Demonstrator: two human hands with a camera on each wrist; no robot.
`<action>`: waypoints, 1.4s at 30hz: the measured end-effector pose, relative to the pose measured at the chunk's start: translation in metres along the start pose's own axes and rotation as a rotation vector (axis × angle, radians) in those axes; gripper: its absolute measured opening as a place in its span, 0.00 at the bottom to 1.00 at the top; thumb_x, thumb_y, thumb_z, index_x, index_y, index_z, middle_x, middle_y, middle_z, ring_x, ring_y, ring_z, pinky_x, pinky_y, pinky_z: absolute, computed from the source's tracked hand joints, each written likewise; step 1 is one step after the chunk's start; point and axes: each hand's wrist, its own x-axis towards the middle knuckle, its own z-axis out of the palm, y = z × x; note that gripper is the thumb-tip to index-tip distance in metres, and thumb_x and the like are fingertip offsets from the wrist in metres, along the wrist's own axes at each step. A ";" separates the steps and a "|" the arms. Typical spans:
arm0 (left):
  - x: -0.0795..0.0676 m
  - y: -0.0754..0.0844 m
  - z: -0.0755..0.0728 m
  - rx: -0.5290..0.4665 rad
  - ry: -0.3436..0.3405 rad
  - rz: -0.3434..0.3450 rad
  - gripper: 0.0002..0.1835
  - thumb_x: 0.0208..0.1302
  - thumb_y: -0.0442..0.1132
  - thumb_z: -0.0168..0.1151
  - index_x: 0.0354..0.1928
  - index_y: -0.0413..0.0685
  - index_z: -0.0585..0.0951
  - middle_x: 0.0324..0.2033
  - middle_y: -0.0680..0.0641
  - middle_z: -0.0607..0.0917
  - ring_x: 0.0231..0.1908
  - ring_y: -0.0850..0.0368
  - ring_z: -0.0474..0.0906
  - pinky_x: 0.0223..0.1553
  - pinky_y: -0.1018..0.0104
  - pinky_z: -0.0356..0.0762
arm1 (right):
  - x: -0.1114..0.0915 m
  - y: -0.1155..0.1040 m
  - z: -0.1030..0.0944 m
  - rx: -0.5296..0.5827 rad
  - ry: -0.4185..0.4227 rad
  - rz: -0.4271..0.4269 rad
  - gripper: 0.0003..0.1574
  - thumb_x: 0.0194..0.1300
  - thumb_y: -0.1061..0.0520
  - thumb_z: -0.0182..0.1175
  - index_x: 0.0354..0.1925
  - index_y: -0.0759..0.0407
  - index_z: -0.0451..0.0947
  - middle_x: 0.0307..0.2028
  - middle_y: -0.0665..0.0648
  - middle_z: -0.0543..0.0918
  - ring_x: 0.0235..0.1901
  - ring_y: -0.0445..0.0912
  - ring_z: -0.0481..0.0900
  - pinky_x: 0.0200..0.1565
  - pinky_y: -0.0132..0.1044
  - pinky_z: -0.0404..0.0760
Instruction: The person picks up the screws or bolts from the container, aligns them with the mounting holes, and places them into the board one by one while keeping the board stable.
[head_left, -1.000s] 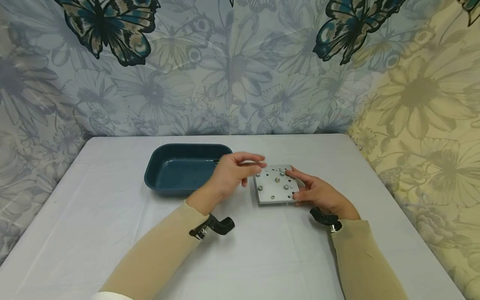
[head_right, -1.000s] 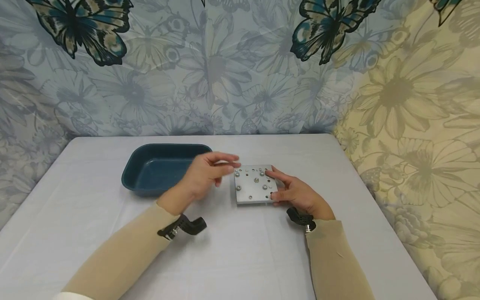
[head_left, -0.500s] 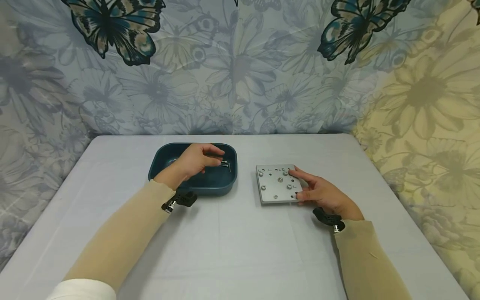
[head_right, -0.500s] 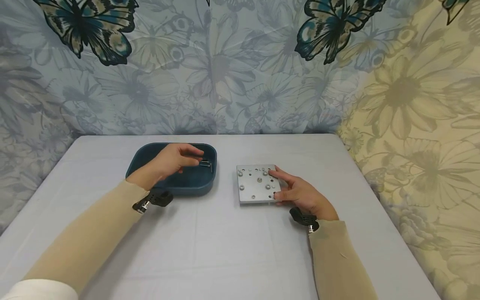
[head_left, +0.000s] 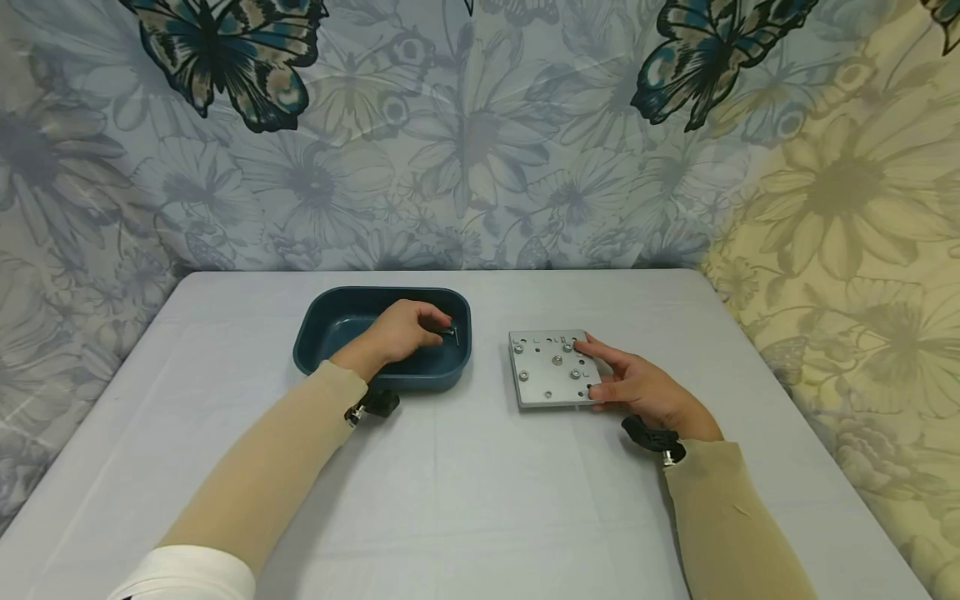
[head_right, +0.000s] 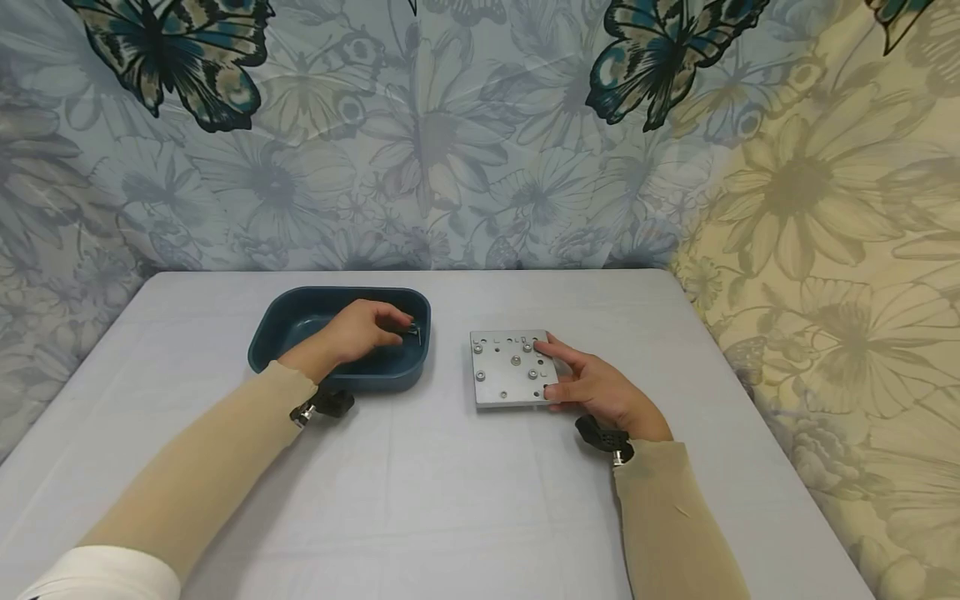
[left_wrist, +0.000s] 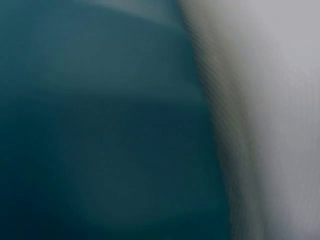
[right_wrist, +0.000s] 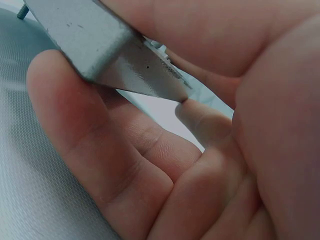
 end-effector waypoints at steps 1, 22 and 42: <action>0.001 -0.001 0.000 0.019 -0.005 0.001 0.16 0.61 0.29 0.70 0.52 0.42 0.85 0.51 0.48 0.85 0.54 0.52 0.78 0.52 0.58 0.77 | 0.000 0.000 0.000 -0.002 0.002 0.003 0.52 0.62 0.70 0.67 0.77 0.58 0.54 0.79 0.50 0.36 0.43 0.47 0.82 0.39 0.41 0.85; 0.005 -0.004 0.004 0.430 0.008 0.065 0.12 0.63 0.32 0.66 0.47 0.49 0.88 0.46 0.49 0.87 0.52 0.51 0.79 0.57 0.56 0.72 | 0.000 0.000 0.001 -0.020 -0.003 -0.007 0.52 0.62 0.69 0.67 0.77 0.58 0.54 0.79 0.51 0.36 0.42 0.47 0.83 0.39 0.41 0.85; 0.000 0.002 0.007 0.503 -0.046 0.067 0.19 0.63 0.29 0.64 0.55 0.48 0.85 0.55 0.47 0.83 0.59 0.49 0.75 0.61 0.54 0.70 | -0.001 0.000 0.001 -0.028 0.020 0.009 0.52 0.61 0.69 0.68 0.77 0.55 0.57 0.79 0.47 0.39 0.40 0.47 0.82 0.39 0.42 0.85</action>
